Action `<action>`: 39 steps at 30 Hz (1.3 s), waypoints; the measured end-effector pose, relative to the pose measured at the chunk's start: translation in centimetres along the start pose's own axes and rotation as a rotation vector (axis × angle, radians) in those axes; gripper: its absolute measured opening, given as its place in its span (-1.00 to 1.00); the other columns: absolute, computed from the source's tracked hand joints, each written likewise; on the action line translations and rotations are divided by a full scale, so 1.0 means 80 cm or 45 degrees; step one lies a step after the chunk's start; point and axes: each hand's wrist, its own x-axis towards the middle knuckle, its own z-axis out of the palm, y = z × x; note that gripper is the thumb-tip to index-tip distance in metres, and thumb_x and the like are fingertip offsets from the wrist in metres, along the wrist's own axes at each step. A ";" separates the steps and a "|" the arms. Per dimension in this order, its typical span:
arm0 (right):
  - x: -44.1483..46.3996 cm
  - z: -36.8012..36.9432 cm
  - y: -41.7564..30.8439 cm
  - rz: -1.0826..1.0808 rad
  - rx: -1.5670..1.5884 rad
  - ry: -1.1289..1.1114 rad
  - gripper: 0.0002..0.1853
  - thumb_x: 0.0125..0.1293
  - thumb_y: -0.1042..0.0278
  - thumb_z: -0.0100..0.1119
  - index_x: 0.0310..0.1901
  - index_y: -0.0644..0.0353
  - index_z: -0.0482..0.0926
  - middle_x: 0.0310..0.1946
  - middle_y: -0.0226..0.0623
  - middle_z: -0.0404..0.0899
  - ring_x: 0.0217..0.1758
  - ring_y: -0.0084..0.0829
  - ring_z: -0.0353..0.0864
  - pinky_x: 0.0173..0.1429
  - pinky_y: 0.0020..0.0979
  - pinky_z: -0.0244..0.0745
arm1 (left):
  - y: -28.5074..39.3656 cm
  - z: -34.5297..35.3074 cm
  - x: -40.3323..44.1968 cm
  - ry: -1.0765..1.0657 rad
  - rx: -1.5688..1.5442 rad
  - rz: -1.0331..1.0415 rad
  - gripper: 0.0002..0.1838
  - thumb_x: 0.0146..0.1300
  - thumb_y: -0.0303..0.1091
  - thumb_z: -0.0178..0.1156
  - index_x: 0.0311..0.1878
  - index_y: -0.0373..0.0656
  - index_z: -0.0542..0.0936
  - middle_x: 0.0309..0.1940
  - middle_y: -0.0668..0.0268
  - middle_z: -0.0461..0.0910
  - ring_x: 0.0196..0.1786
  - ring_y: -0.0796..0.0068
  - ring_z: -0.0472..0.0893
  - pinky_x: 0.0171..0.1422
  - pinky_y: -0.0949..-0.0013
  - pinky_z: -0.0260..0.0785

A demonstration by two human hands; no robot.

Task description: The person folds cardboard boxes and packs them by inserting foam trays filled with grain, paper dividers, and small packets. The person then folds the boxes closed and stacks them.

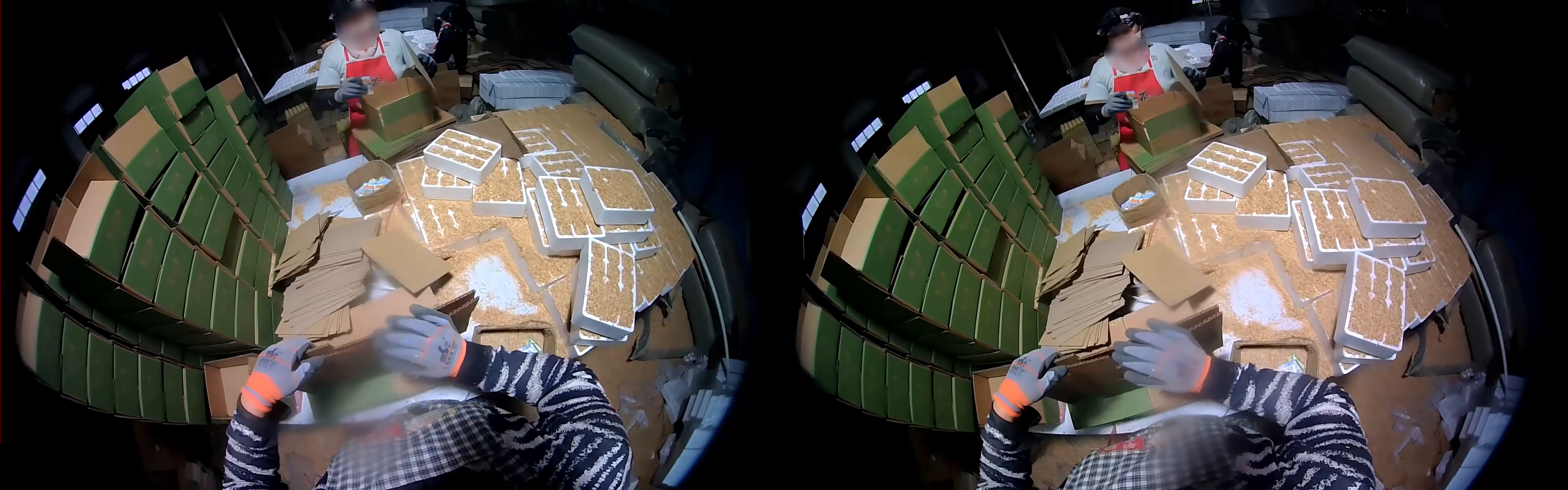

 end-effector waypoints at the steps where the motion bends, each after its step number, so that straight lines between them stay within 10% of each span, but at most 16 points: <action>1: -0.009 -0.004 -0.005 -0.033 0.017 0.006 -0.60 0.19 0.10 0.37 0.02 0.05 0.63 0.02 -0.36 0.61 0.14 -0.31 0.55 0.38 -0.08 0.42 | 0.003 -0.006 -0.009 -0.127 -0.279 -0.018 -0.67 0.27 -0.13 0.27 -0.12 -0.21 0.56 -0.26 0.07 0.62 -0.11 -0.04 0.59 -0.06 0.09 0.40; 6: 0.003 -0.036 -0.004 -0.102 0.506 -0.106 -0.87 0.18 0.25 0.37 -0.25 -0.01 0.66 -0.33 -0.43 0.65 -0.25 -0.32 0.58 0.06 -0.21 0.54 | -0.037 -0.038 0.004 -0.324 0.017 -0.177 -0.68 0.40 -0.08 0.11 -0.12 -0.16 0.60 -0.28 -0.06 0.63 -0.15 -0.18 0.56 -0.07 0.01 0.42; 10: 0.038 -0.019 -0.014 0.116 0.847 -0.155 -0.87 0.18 0.29 0.27 -0.21 -0.09 0.67 -0.29 -0.38 0.67 -0.19 -0.25 0.61 0.03 -0.23 0.50 | -0.069 0.036 0.049 0.814 -0.800 -0.023 -0.77 0.43 -0.28 0.13 -0.07 -0.28 0.59 -0.35 0.28 0.57 -0.28 0.53 0.48 -0.12 0.44 0.38; 13: 0.022 0.047 -0.032 0.176 0.511 -0.682 -0.76 0.21 0.18 0.22 -0.13 0.05 0.69 -0.31 -0.34 0.63 -0.11 -0.19 0.59 0.04 -0.21 0.52 | -0.047 0.086 0.058 0.676 -0.898 0.164 -0.69 0.39 -0.31 0.14 0.13 -0.20 0.56 -0.15 0.18 0.60 -0.12 0.35 0.57 0.11 0.29 0.40; 15: 0.011 0.058 -0.031 -0.071 0.309 -0.262 -0.59 0.21 0.10 0.27 0.07 0.06 0.62 -0.16 -0.27 0.63 0.00 -0.13 0.55 0.10 -0.19 0.49 | -0.031 0.068 0.064 0.432 -0.208 0.818 -0.66 0.35 -0.27 0.14 0.15 -0.12 0.57 -0.04 0.21 0.61 0.15 0.19 0.55 0.40 0.01 0.25; 17: 0.050 -0.005 -0.042 0.498 0.026 -0.506 -0.42 0.25 -0.03 0.27 0.25 0.05 0.50 0.06 -0.22 0.56 0.13 -0.12 0.49 0.24 -0.16 0.42 | -0.041 0.091 0.051 0.062 -0.008 0.592 -0.62 0.26 -0.33 0.15 0.16 0.11 0.63 0.18 0.32 0.59 0.43 0.12 0.37 0.51 -0.14 0.08; 19: 0.053 -0.021 -0.056 0.648 0.079 -0.441 -0.32 0.26 -0.14 0.24 0.34 0.01 0.41 0.19 -0.16 0.45 0.27 -0.11 0.40 0.38 -0.12 0.31 | -0.062 0.109 0.054 -0.130 -0.282 0.502 -0.61 0.24 -0.33 0.17 0.15 0.10 0.65 0.23 0.30 0.57 0.44 0.05 0.35 0.48 -0.05 0.17; 22: 0.050 -0.014 -0.078 0.328 0.482 -1.288 -0.25 0.29 -0.16 0.16 0.45 -0.02 0.29 0.31 -0.09 0.38 0.41 -0.03 0.30 0.49 -0.02 0.17 | -0.064 0.111 0.068 -0.156 -0.646 0.417 -0.61 0.23 -0.32 0.20 0.15 0.05 0.66 0.13 0.14 0.62 0.39 -0.03 0.39 0.40 0.11 0.29; 26: 0.034 0.019 -0.007 0.460 0.366 -1.302 -0.28 0.39 -0.10 0.09 0.53 -0.13 0.19 0.29 0.03 0.46 0.42 0.05 0.33 0.54 0.01 0.12 | -0.097 0.122 0.049 0.118 -1.847 0.083 -0.54 0.49 -0.21 0.06 0.31 -0.30 0.46 0.17 0.17 0.59 0.24 0.30 0.57 0.35 0.26 0.37; 31: 0.002 -0.009 -0.013 0.687 0.577 -0.415 -0.32 0.44 0.25 0.13 0.54 -0.02 0.16 0.07 -0.05 0.59 0.15 -0.12 0.56 0.32 -0.16 0.41 | -0.112 0.141 -0.006 0.802 -1.510 -0.223 -0.47 0.56 -0.15 -0.09 0.46 -0.24 0.29 0.40 0.12 0.35 0.42 0.23 0.37 0.46 0.26 0.25; 32: 0.000 -0.008 -0.032 0.885 0.728 -0.104 -0.35 0.46 0.32 0.10 0.54 0.05 0.16 0.10 -0.11 0.60 0.15 -0.20 0.58 0.31 -0.21 0.42 | -0.122 0.132 -0.013 0.724 -0.916 0.077 -0.44 0.56 -0.14 -0.10 0.47 -0.28 0.26 0.43 0.12 0.32 0.44 0.25 0.33 0.47 0.28 0.23; 35: -0.017 0.033 -0.080 1.224 0.735 0.409 -0.35 0.53 0.39 0.00 0.57 0.16 0.03 0.55 -0.20 0.12 0.60 -0.45 0.08 0.53 -0.46 0.13 | -0.051 0.029 -0.008 0.251 -1.321 0.140 -0.29 0.45 -0.02 0.13 0.47 -0.31 0.26 0.26 0.14 0.50 0.25 0.33 0.51 0.33 0.29 0.35; 39: -0.155 0.207 -0.077 1.951 1.559 0.263 -0.28 0.49 0.16 0.08 0.58 0.04 0.04 0.51 -0.07 0.18 0.23 -0.33 0.46 0.28 -0.35 0.39 | -0.025 0.029 0.044 -0.227 -1.290 -0.109 -0.32 0.24 -0.34 0.19 0.44 -0.29 0.32 0.09 0.18 0.62 0.03 0.36 0.63 0.11 0.27 0.47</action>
